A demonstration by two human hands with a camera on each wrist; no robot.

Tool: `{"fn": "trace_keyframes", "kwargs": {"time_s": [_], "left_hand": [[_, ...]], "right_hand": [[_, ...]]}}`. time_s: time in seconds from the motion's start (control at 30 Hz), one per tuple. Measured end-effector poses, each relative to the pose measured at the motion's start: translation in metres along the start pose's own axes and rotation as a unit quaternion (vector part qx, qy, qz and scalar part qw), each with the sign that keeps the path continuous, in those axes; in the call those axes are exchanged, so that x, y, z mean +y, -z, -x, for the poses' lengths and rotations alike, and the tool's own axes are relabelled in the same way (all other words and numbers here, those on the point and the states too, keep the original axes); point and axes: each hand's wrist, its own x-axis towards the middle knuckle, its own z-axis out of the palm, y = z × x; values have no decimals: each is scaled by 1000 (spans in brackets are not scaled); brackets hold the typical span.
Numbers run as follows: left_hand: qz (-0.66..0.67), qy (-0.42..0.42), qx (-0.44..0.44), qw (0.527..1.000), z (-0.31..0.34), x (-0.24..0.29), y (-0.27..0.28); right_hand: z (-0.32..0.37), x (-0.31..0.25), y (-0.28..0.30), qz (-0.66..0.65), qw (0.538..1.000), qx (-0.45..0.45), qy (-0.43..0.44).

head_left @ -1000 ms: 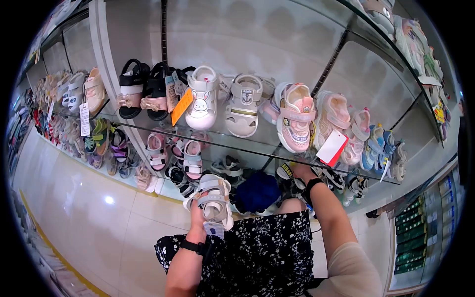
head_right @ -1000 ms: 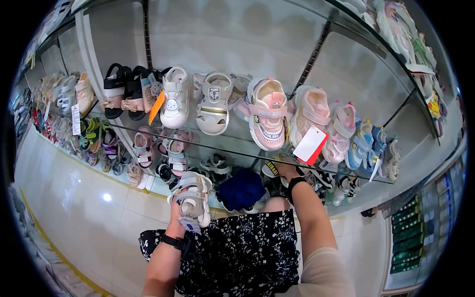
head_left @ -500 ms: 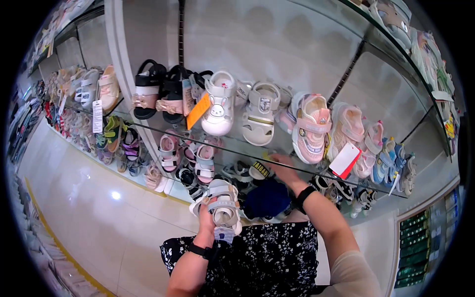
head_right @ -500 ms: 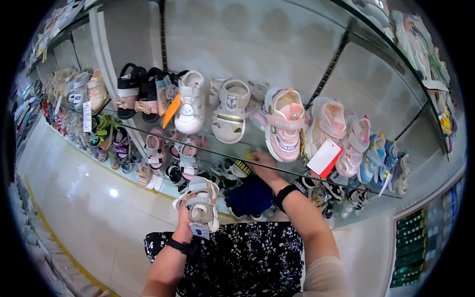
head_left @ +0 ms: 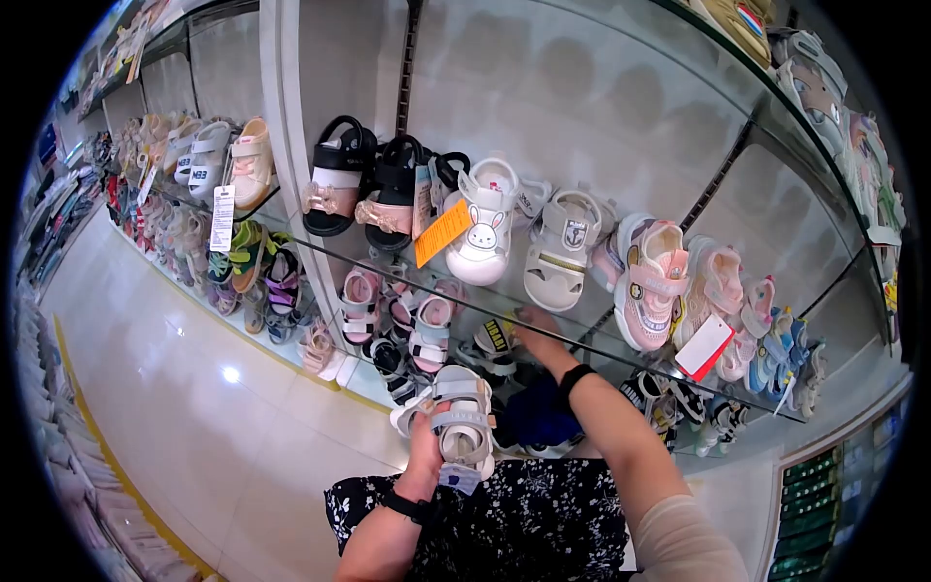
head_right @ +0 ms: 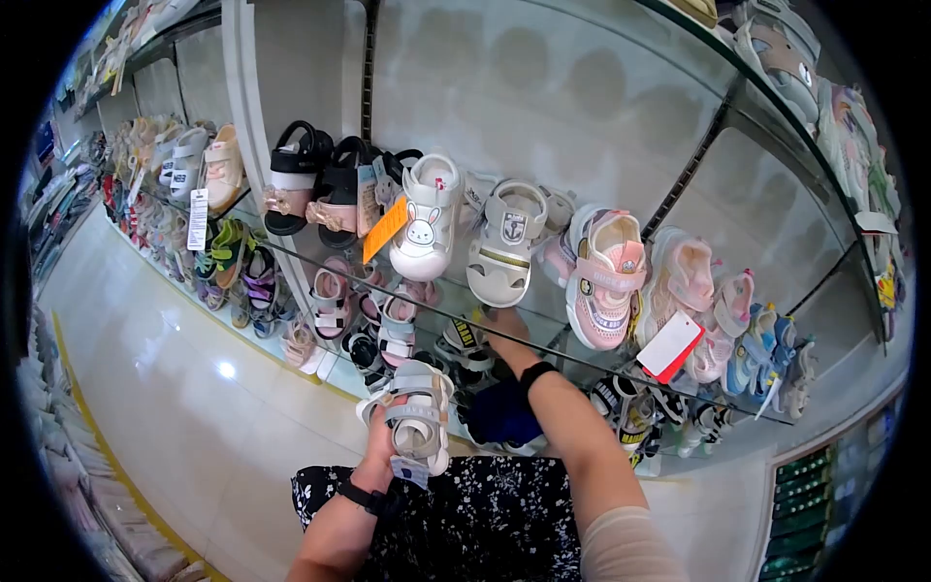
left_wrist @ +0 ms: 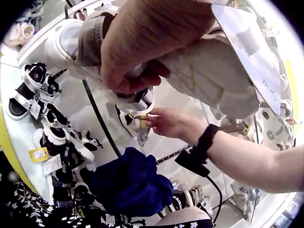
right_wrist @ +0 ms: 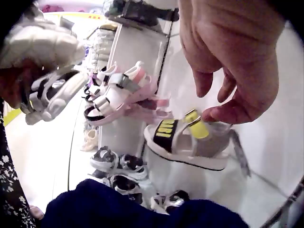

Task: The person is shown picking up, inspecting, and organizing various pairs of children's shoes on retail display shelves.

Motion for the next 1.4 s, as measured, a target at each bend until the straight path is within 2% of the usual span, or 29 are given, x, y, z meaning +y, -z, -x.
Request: {"fn": "trace_keyframes", "kwargs": {"time_s": [0.03, 0.1, 0.13, 0.17, 0.2, 0.27, 0.43, 0.47, 0.5, 0.57, 0.63, 0.7, 0.8, 0.9, 0.93, 0.97, 1.03, 1.1, 1.13, 1.23, 1.3, 1.33, 1.4], "left_hand": [[-9, 3, -4, 1000, -2, 0, -1], [-28, 17, -10, 999, -5, -2, 3], [-22, -3, -53, 998, -1, 2, 1], [49, 37, -26, 998, 4, 5, -5], [25, 19, -37, 999, 5, 6, -8], [-5, -10, -63, 998, 2, 5, -9], [-9, 18, -148, 989, 26, 22, -43], [-27, 20, -147, 989, 27, 22, -44], [-45, 21, -145, 988, 28, 22, -42], [-69, -8, -25, 997, 4, -2, -15], [-49, 8, -58, 997, 14, 6, -20], [-50, 9, -47, 998, 2, 1, -7], [-44, 6, -70, 997, 8, 7, -12], [1, 31, -74, 997, 33, 23, -35], [32, 60, -48, 997, 39, 27, -41], [20, 48, -57, 997, 37, 25, -38], [-7, 25, -80, 996, 29, 20, -32], [-11, 21, -69, 997, 26, 18, -29], [-16, 11, -64, 998, 17, 11, -22], [8, 22, -54, 998, 4, -2, -9], [46, 59, -79, 994, 7, -1, -11], [22, 42, -56, 997, 6, -4, -12], [28, 51, -68, 996, 10, 0, -15]], "right_hand": [[4, 2, 11, -5, 995, 80, 66], [9, 15, 51, -30, 993, -42, -104], [14, 26, 74, -43, 976, -100, -191], [21, 41, 95, -30, 973, -159, -165], [30, 64, 110, 77, 954, -258, -131], [53, 110, 118, -5, 891, -326, -317], [101, 105, 115, -78, 877, -306, -363], [104, 107, 112, -84, 874, -302, -372], [106, 111, 109, -58, 864, -335, -371], [98, 115, 99, -2, 844, -401, -358], [96, 121, 95, 5, 848, -401, -346], [88, 105, 102, 51, 844, -432, -313], [85, 96, 100, -5, 846, -400, -353], [81, 136, 66, 18, 939, -250, -235], [74, 151, 53, 51, 971, -166, -166], [68, 135, 56, -30, 978, -128, -161], [55, 61, 73, -189, 969, -42, -152], [58, 30, 56, -123, 988, -56, -72], [58, -4, 56, -117, 986, -81, -84], [53, -52, 33, -48, 998, -43, -7], [46, -67, 18, 43, 997, -13, 67], [42, -67, 8, 88, 992, -57, 76], [40, -60, -9, 152, 972, -100, 151]]}}
